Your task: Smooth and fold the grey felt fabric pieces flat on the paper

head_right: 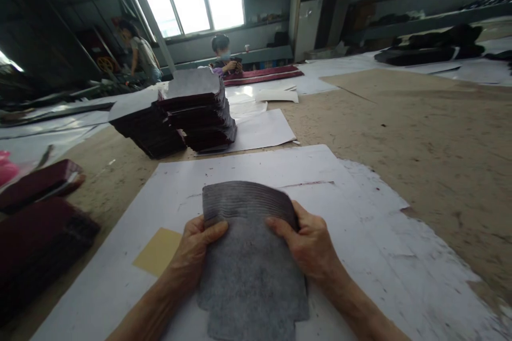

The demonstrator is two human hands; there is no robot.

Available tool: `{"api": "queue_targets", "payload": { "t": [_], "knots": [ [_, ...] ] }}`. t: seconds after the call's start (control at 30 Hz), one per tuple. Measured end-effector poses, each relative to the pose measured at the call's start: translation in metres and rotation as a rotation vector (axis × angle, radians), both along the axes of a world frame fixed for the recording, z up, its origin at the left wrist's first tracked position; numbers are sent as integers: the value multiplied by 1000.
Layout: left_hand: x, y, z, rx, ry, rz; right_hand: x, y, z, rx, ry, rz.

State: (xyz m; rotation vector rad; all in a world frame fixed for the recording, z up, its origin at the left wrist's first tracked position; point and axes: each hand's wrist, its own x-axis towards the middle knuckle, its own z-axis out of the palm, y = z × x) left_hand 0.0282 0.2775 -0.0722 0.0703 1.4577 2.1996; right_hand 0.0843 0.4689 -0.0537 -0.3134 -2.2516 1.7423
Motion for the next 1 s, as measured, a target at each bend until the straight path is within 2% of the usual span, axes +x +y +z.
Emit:
{"api": "queue_targets", "payload": {
  "t": [0.07,0.13,0.2,0.3,0.37,0.4,0.47,0.53,0.6,0.7,0.73,0.77,0.8,0.83,0.9,1.0],
  "knots": [
    [0,0,-2,-108,148,75,-3,-1,2,-278,-140,82],
    [0,0,-2,-161,270,112,-5,-2,1,-394,-183,113],
    [-1,1,-1,-137,265,124,-4,-3,-3,-252,-131,52],
    [-2,1,2,4,50,73,1,-4,-8,219,109,-71],
    [-3,1,5,99,-72,6,6,-4,-7,462,278,-88],
    [-3,0,6,136,-100,-26,8,-4,-5,518,332,-88],
    [-1,0,8,179,-96,-67,10,-5,0,521,355,-102],
    [1,1,10,151,-36,-59,10,-5,7,383,293,-116],
    [4,1,11,90,60,-2,8,-4,14,65,175,-56],
    [9,1,15,66,197,99,9,-4,24,-503,-33,172],
    [11,0,17,78,234,121,10,-5,28,-614,-80,247],
    [14,-1,21,87,267,142,13,-7,31,-660,-111,295],
    [16,-2,25,94,297,158,16,-10,35,-642,-117,301],
    [20,-4,29,97,324,170,21,-13,39,-560,-88,272],
    [27,-8,41,121,321,149,32,-20,44,-254,103,163],
    [39,-17,60,188,233,55,52,-30,48,256,595,102]
  ]
}}
